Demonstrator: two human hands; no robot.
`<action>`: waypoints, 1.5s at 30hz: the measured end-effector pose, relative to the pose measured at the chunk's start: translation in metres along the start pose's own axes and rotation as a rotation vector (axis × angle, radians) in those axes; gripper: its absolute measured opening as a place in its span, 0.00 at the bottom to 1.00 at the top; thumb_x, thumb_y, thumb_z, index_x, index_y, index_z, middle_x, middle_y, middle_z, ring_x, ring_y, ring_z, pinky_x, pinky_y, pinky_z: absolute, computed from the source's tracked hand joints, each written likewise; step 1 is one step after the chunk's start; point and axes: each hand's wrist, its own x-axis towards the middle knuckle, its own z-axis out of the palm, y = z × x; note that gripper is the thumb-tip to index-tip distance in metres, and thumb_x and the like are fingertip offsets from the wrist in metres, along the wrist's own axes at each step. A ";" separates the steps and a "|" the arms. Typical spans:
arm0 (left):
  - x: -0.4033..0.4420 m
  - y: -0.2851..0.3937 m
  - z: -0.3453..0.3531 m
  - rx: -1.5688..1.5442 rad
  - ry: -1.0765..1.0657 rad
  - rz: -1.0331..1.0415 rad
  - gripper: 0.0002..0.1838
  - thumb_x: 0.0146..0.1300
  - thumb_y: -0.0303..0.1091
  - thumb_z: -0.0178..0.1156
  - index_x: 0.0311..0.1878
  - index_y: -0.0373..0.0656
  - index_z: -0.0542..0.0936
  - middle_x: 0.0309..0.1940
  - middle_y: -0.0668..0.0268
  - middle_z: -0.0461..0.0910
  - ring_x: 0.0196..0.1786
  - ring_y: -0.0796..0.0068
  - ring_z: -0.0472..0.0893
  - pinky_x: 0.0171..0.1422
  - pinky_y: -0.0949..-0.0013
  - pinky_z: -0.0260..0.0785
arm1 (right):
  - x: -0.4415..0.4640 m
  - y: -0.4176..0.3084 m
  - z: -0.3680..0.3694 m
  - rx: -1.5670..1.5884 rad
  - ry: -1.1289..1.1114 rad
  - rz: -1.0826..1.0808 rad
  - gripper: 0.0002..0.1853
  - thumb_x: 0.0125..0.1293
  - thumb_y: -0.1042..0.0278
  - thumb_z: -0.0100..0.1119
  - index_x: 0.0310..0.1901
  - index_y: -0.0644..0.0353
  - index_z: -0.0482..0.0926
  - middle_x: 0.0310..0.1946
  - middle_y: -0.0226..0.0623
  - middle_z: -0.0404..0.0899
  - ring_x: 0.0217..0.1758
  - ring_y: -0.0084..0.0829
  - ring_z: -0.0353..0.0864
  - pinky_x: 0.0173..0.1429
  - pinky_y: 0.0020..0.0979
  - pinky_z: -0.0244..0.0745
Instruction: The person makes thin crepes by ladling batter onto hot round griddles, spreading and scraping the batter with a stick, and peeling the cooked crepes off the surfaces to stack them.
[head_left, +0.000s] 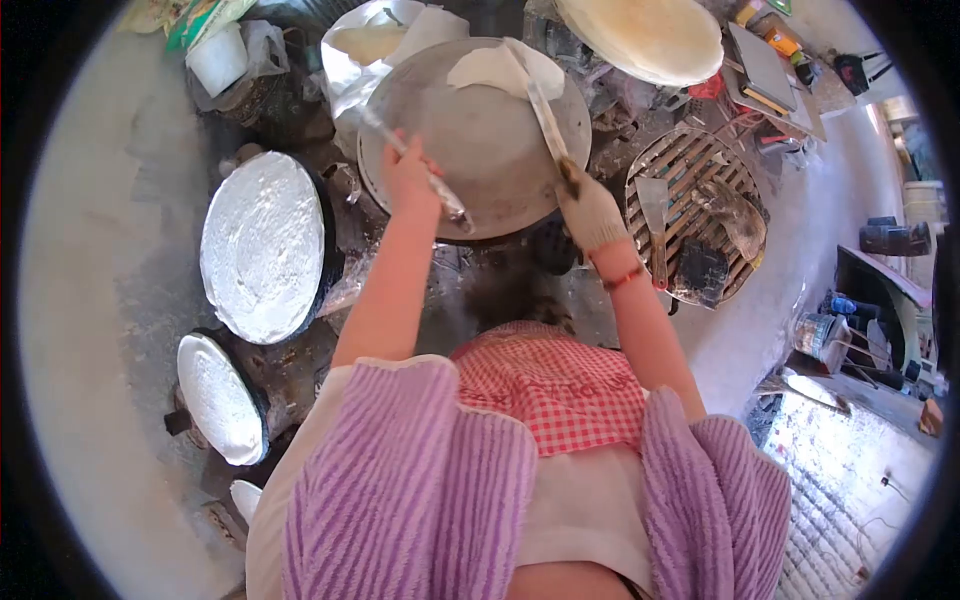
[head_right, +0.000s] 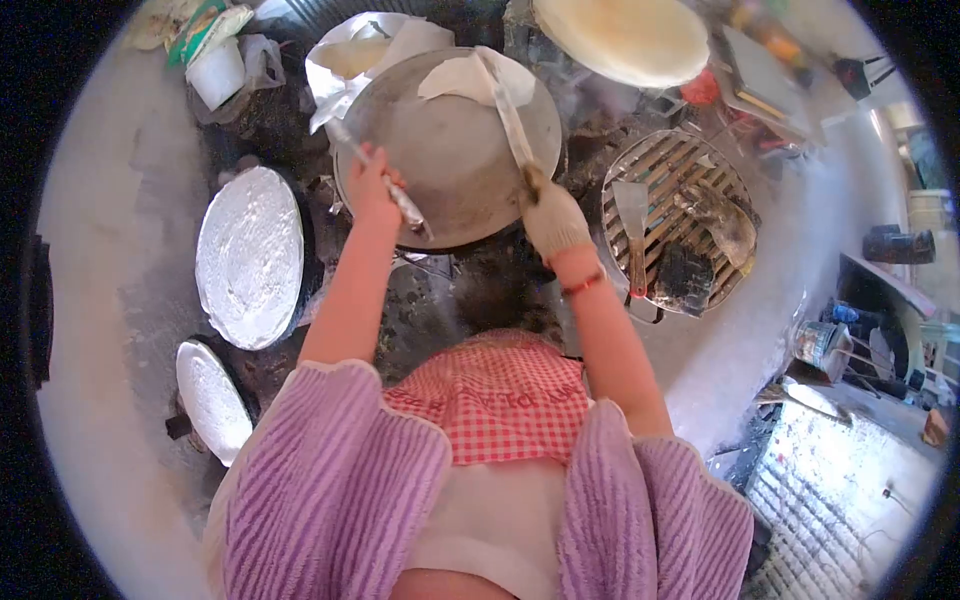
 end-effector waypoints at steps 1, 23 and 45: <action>-0.003 0.006 -0.021 -0.002 0.019 0.045 0.19 0.65 0.29 0.60 0.58 0.41 0.71 0.21 0.71 0.67 0.17 0.79 0.67 0.19 0.72 0.62 | 0.013 -0.011 0.004 -0.048 -0.032 0.010 0.23 0.67 0.60 0.53 0.63 0.56 0.71 0.48 0.57 0.79 0.53 0.56 0.77 0.56 0.47 0.72; -0.152 0.078 -0.266 0.114 0.166 0.022 0.16 0.77 0.38 0.43 0.60 0.42 0.71 0.19 0.74 0.59 0.15 0.85 0.56 0.16 0.77 0.47 | 0.034 -0.007 0.049 0.248 -0.011 0.013 0.25 0.64 0.57 0.60 0.59 0.63 0.77 0.41 0.40 0.85 0.42 0.33 0.82 0.50 0.34 0.75; -0.258 0.076 -0.171 0.129 0.536 0.434 0.16 0.77 0.40 0.42 0.58 0.40 0.69 0.18 0.74 0.58 0.14 0.85 0.56 0.16 0.76 0.50 | 0.107 0.008 -0.045 0.463 -0.438 0.156 0.24 0.64 0.65 0.58 0.62 0.60 0.75 0.41 0.35 0.84 0.39 0.23 0.79 0.44 0.26 0.76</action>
